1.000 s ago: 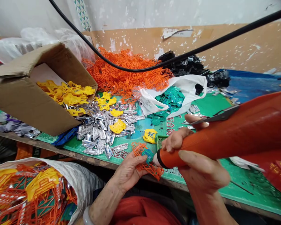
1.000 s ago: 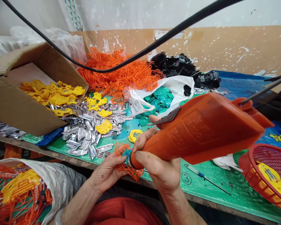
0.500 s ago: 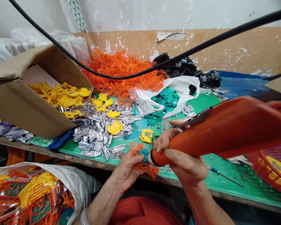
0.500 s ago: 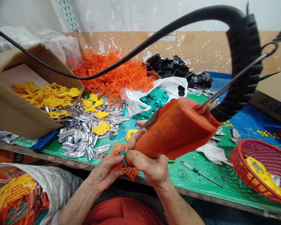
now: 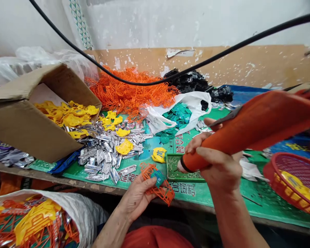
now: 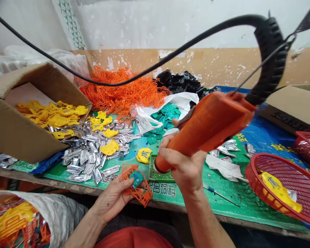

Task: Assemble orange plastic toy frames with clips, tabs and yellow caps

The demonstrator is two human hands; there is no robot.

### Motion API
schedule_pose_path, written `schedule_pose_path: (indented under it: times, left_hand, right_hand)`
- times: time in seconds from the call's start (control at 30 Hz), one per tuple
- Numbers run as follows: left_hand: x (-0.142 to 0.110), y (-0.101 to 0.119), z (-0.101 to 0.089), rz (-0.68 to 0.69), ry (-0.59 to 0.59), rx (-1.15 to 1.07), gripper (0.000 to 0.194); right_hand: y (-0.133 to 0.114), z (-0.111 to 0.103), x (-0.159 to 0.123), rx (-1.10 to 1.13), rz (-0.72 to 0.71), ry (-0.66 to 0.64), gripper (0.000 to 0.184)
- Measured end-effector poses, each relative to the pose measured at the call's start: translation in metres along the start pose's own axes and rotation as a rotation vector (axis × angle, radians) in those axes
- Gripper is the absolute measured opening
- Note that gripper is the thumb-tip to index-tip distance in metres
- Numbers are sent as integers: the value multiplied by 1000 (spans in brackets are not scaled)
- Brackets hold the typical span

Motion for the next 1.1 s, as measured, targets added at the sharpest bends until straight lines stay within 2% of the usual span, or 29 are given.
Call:
schedule_pose_path:
  times: [0.1, 0.17, 0.27, 0.33, 0.43, 0.5, 0.6, 0.67, 0.7, 0.73, 0.8, 0.83, 0.93, 1.0, 1.1]
  left_hand:
    - [-3, 1, -2, 17, 2, 30, 42]
    - [-4, 2, -3, 19, 6, 48, 40]
    - [-5, 4, -4, 30, -7, 68, 40]
    - [-6, 6, -3, 41, -8, 69, 42]
    - [-7, 8, -6, 53, 63, 64, 47]
    - [-7, 9, -9, 52, 112, 73, 47]
    - [-5, 11, -10, 52, 153, 57, 47]
    - [-4, 12, -9, 67, 194, 18, 47]
    - [-4, 13, -7, 75, 218, -2, 46]
    - [-4, 13, -6, 83, 242, -19, 44]
    - [-5, 15, -2, 89, 276, -37, 41]
    - [-6, 16, 0, 88, 287, -38, 40]
    - [-7, 16, 3, 77, 294, -28, 37]
    - [-8, 16, 4, 72, 280, -21, 37]
    - [-6, 15, 3, 77, 235, -8, 43]
  right_hand:
    - [-5, -16, 20, -124, -55, 77, 21]
    - [-6, -28, 31, -217, -73, 148, 18]
    - [-4, -45, 44, -275, -95, 230, 34]
    - [-1, -55, 51, -325, -92, 257, 37]
    - [2, -67, 61, -523, -97, 306, 38]
    - [1, -72, 63, -655, -132, 325, 47]
    - [0, -80, 53, -875, -322, 407, 76]
    - [3, -89, 41, -1093, -469, 459, 81]
    - [6, -96, 36, -1202, -497, 439, 72]
    - [11, -103, 33, -1320, -475, 351, 56]
    - [23, -119, 29, -1454, -369, 111, 27]
    - [28, -126, 29, -1499, -305, -12, 21]
    - [41, -140, 29, -1618, -145, -281, 27]
    - [48, -142, 29, -1694, -64, -398, 32]
    - [58, -138, 30, -1763, 29, -511, 17]
Point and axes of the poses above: each hand's wrist, its own x-axis towards the middle knuckle, its own z-axis out of the palm, y = z × x, the point moved 2 cm from there along x, towards the middle knuckle, and after that the axes turned 2 degrees about y, right-handed, at the moved point
